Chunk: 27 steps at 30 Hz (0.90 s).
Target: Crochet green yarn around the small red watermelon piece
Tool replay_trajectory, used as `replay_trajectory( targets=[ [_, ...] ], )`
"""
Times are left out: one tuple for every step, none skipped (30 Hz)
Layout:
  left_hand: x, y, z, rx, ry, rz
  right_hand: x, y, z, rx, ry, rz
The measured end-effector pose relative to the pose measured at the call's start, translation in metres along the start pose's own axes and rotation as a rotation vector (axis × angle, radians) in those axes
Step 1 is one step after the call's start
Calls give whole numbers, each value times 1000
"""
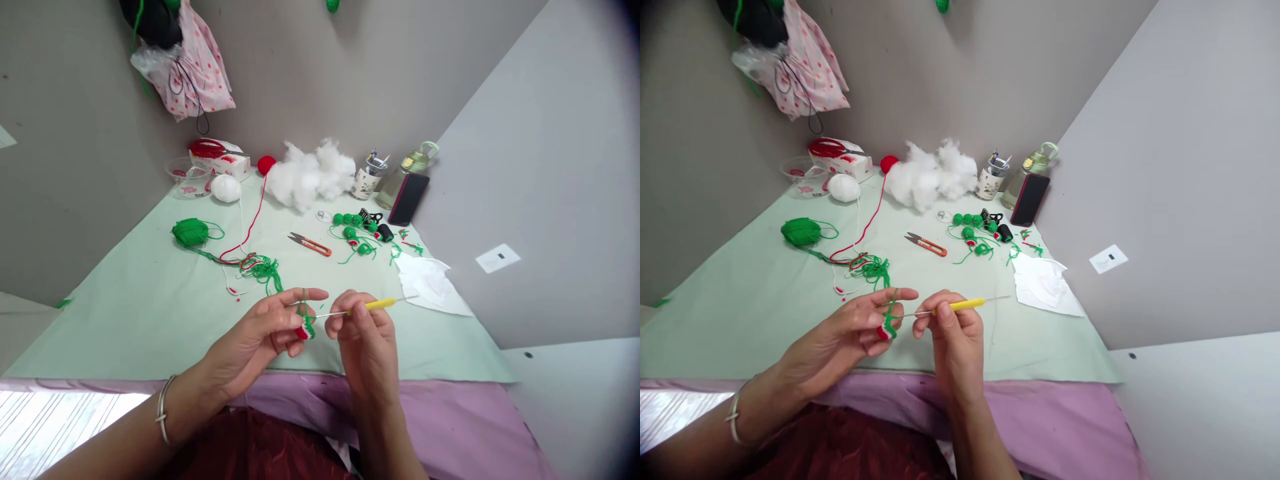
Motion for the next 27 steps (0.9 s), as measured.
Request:
replay_trajectory(
  targets=[
    [0,0,0,23,-5,-13,0,-1,-1,21,13,-18],
    [0,0,0,57,-20,-35,0,-1,-3,18,37,-18],
    [0,0,0,98,-42,-64,-1,0,-5,-13,63,4],
    [-1,0,0,142,-67,-94,-2,1,-6,-69,84,43],
    [-1,0,0,180,-95,-123,-3,2,-8,-136,100,92],
    [-1,0,0,209,-119,-145,-4,4,-8,-198,108,137],
    [-1,1,0,228,-139,-159,-4,5,-9,-242,109,173],
    [-1,1,1,240,-154,-166,-5,6,-9,-265,108,191],
    [-1,1,1,250,-164,-167,-6,6,-8,-270,104,191],
    [-1,1,2,259,-171,-165,-6,6,-8,-264,101,181],
    [-1,1,2,269,-177,-163,-6,6,-7,-251,94,165],
    [-1,1,2,279,-180,-163,-5,5,-6,-230,86,146],
    [-2,0,3,287,-182,-166,-5,5,-5,-200,76,122],
    [-3,0,3,294,-183,-169,-4,4,-4,-165,65,98],
    [-3,0,3,298,-186,-172,-3,4,-4,-131,54,76],
    [-4,-1,3,300,-189,-175,-3,4,-4,-104,46,61],
    [-4,-1,2,300,-192,-175,-2,4,-4,-91,43,55],
    [-4,-1,2,298,-195,-173,-2,5,-4,-94,46,61],
    [-4,-1,3,296,-199,-173,-3,7,-5,-115,54,79],
    [-4,-1,3,294,-202,-177,-3,9,-5,-148,66,104],
    [-4,-2,3,295,-207,-184,-4,11,-6,-194,80,133],
    [-4,-2,4,299,-215,-193,-5,13,-7,-248,94,165],
    [-4,-3,4,307,-225,-204,-7,16,-7,-307,107,197],
    [-4,-4,5,320,-241,-219,-8,19,-8,-367,121,233],
    [-4,-4,5,340,-260,-234,-9,22,-9,-426,136,269],
    [-5,-5,5,367,-284,-251,-11,25,-9,-479,154,306],
    [-6,-6,5,400,-311,-272,-12,28,-10,-525,177,344]
  ],
)
Point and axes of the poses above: each hand's wrist, its own x-axis towards the middle knuckle, its own z-axis out of the back of the hand, y = z × x, the point moved 5 cm from there along x, towards the middle knuckle, and after that the axes turned 14 degrees about z, right-handed, at the moved point
